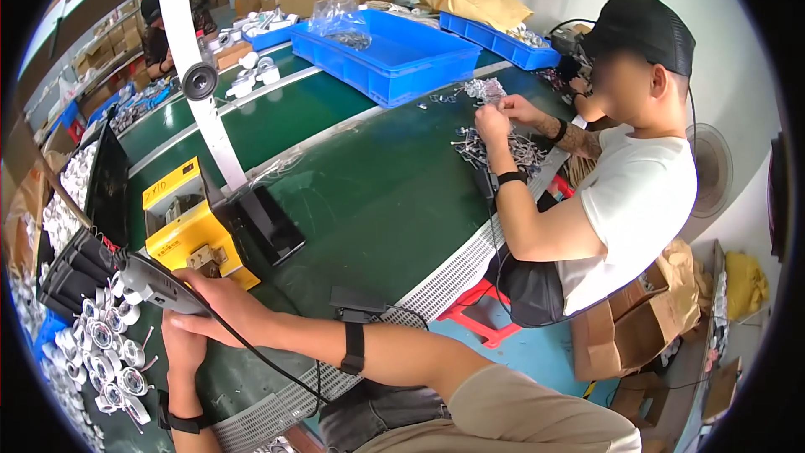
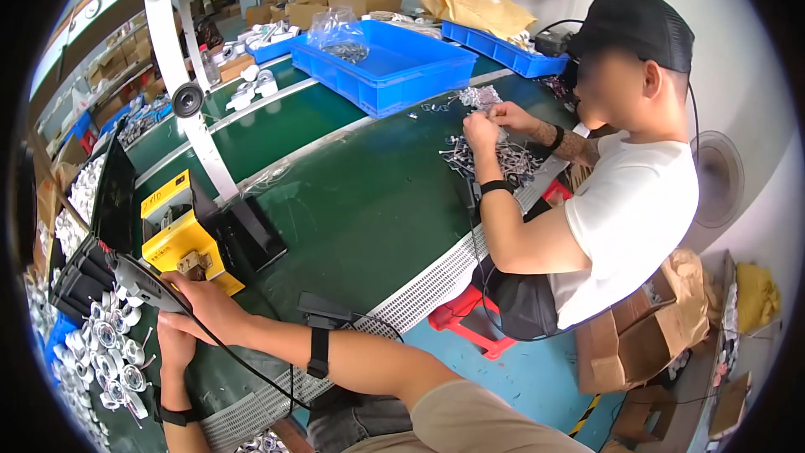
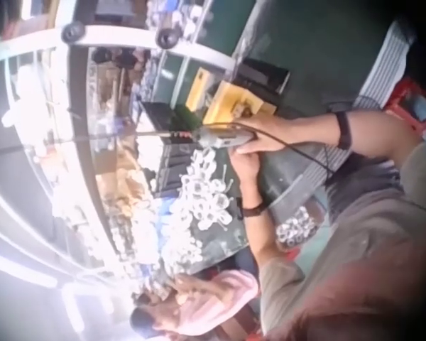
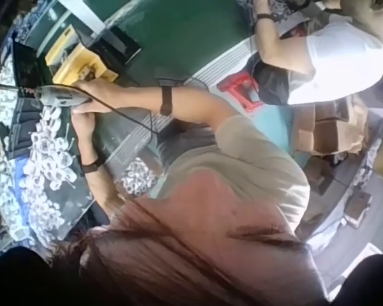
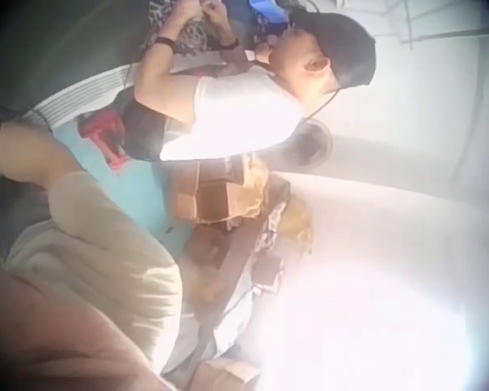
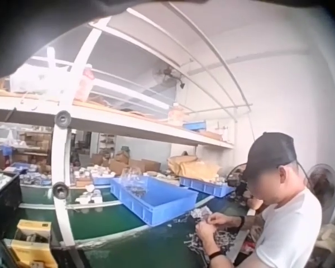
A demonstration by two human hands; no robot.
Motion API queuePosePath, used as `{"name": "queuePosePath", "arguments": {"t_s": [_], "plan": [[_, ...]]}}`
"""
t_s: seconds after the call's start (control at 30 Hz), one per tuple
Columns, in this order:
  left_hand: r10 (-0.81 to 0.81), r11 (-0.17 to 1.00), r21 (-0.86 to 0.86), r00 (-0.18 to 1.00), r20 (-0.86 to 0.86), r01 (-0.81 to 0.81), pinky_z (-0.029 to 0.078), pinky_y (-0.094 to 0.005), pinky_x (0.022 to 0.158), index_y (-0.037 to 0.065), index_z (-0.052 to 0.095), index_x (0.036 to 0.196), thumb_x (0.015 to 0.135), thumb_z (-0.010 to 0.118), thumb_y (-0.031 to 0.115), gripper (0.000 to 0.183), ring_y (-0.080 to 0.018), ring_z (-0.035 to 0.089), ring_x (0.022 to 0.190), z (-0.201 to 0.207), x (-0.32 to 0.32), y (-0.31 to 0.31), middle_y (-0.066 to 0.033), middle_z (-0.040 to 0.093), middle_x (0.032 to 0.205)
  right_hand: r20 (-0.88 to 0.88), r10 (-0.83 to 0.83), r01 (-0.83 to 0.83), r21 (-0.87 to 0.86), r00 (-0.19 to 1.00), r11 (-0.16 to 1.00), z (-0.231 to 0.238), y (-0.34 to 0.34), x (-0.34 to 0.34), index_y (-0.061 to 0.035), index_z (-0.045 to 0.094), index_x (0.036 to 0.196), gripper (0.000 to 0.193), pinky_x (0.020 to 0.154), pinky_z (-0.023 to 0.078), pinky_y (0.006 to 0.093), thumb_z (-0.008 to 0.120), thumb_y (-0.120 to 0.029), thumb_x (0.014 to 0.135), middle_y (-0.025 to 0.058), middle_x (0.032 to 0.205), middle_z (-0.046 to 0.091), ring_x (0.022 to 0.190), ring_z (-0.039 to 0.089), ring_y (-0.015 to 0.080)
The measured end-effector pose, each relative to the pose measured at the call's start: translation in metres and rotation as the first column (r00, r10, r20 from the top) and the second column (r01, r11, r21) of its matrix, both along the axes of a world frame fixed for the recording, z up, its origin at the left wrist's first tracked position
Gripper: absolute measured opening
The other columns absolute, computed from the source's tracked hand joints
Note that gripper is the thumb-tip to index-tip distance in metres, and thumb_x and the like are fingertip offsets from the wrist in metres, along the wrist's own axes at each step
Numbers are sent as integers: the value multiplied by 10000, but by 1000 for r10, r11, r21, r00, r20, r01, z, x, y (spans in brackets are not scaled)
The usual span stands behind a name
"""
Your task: The person picks up a white plastic housing and a circuit board, fits the board into the housing by hand, and secures it using a power screwdriver. They then place the assembled unit on the table and repeat the process for several more units.
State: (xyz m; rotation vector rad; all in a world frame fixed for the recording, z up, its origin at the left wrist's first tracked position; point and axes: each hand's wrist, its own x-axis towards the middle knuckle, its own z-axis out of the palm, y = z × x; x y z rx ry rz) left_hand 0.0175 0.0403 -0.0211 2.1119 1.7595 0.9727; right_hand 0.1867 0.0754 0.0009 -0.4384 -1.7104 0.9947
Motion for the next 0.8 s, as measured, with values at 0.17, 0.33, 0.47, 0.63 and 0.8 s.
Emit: {"name": "queuePosePath", "arguments": {"t_s": [0.17, 0.33, 0.47, 0.63, 0.8], "plan": [[67, 998, 24, 989, -133, -64, 486, -418, 835, -16, 602, 1093, 774, 606, 41, 324, -395, 601, 1000, -14, -15, 3, -199, 605, 1089, 52, -33, 36, -43, 998, 998, 3, -1, 2, -10, 421, 1257, 542, 771, 487, 439, 626, -316, 859, 219, 940, 644, 884, 628, 405], [45, 999, 32, 981, -191, -39, 481, -442, 801, -24, 598, 1047, 766, 586, -10, 281, -423, 581, 970, -15, -16, 4, -205, 598, 1043, 61, -91, 96, -66, 994, 993, 2, -3, 1, -9, 387, 1296, 560, 795, 481, 462, 605, -306, 875, 240, 1004, 626, 921, 611, 423], [17, 997, 78, 983, -182, -3, 481, -442, 807, -19, 601, 1042, 779, 586, 0, 263, -418, 584, 980, -19, -20, 5, -200, 601, 1058, 58, -36, 38, -42, 998, 998, -2, -2, -1, -11, 355, 1326, 568, 830, 469, 468, 587, -290, 889, 257, 1087, 597, 984, 587, 434], [25, 997, 71, 981, -191, -11, 475, -441, 830, -11, 604, 1066, 788, 584, 8, 278, -417, 580, 1003, -19, -21, 3, -204, 601, 1080, 12, 28, -28, -36, 1000, 999, -4, -1, -4, -3, 357, 1321, 565, 847, 463, 459, 588, -285, 890, 262, 1104, 587, 1002, 581, 432], [24, 998, 69, 976, -217, -9, 473, -442, 836, -20, 602, 1052, 780, 579, -1, 273, -417, 576, 1002, -22, -22, 6, -208, 602, 1076, 29, -31, 32, -14, 999, 999, -2, -1, -2, -4, 369, 1307, 551, 840, 462, 450, 590, -285, 888, 258, 1096, 587, 1001, 578, 433]]}}
